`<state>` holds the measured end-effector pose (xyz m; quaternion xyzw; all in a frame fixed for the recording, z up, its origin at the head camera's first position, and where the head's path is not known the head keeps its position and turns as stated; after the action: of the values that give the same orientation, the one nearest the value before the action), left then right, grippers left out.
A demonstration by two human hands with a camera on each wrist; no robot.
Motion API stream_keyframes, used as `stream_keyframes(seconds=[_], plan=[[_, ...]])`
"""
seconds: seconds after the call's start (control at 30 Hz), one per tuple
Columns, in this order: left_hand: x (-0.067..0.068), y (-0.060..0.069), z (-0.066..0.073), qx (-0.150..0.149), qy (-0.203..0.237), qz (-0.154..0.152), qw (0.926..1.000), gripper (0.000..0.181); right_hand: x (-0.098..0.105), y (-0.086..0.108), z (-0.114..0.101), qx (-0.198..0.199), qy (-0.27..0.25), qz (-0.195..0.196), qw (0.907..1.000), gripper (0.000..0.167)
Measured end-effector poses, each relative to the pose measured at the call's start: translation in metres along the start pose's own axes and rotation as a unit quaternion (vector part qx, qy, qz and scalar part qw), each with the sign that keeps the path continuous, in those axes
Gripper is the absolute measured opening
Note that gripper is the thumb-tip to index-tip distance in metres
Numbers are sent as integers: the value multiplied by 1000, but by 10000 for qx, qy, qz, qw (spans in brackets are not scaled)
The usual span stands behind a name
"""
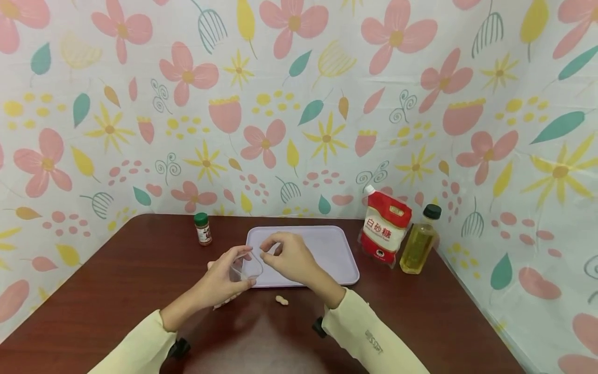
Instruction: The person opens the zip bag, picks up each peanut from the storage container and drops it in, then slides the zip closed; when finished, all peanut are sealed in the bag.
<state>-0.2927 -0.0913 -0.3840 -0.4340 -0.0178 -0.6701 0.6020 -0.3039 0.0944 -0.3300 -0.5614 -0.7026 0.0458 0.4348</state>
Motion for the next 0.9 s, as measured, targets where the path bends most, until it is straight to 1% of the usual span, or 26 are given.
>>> stream_keyframes(seconds=[0.13, 0.23, 0.37, 0.47, 0.53, 0.7, 0.83, 0.9], plan=[[0, 0, 1, 42, 24, 16, 10000, 64, -1, 0, 10, -184, 21, -118, 9998, 7], [0, 0, 1, 90, 26, -61, 9999, 64, 0, 2, 15, -287, 38, -170, 9994, 6], [1, 0, 1, 29, 32, -39, 10000, 64, 1, 1, 16, -343, 67, -161, 9993, 6], [2, -1, 1, -4, 4, 7, 10000, 65, 1, 3, 19, -418, 93, -247, 9988, 7], [2, -1, 1, 8, -10, 3, 10000, 65, 0, 5, 21, -485, 110, -402, 9980, 7], [4, -3, 1, 49, -32, -43, 10000, 65, -8, 13, 35, -491, 305, -1024, 9931, 8], [5, -2, 0, 56, -9, 2, 10000, 65, -18, 24, 49, -457, 630, -1448, 9864, 11], [5, -1, -2, 55, -4, -3, 10000, 65, -24, 30, 55, -441, 863, -1661, 9813, 12]])
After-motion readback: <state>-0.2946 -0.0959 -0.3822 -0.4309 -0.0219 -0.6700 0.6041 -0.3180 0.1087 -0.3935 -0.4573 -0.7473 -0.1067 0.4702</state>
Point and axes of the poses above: each hand's wrist, its own y-axis away from the middle knuckle, its own x-axis out of the back of the hand, z = x × y, the point moved 4 cm from there along -y, towards the middle knuckle, and after that the axes turned 6 degrees about z, right-handed, at the moved point
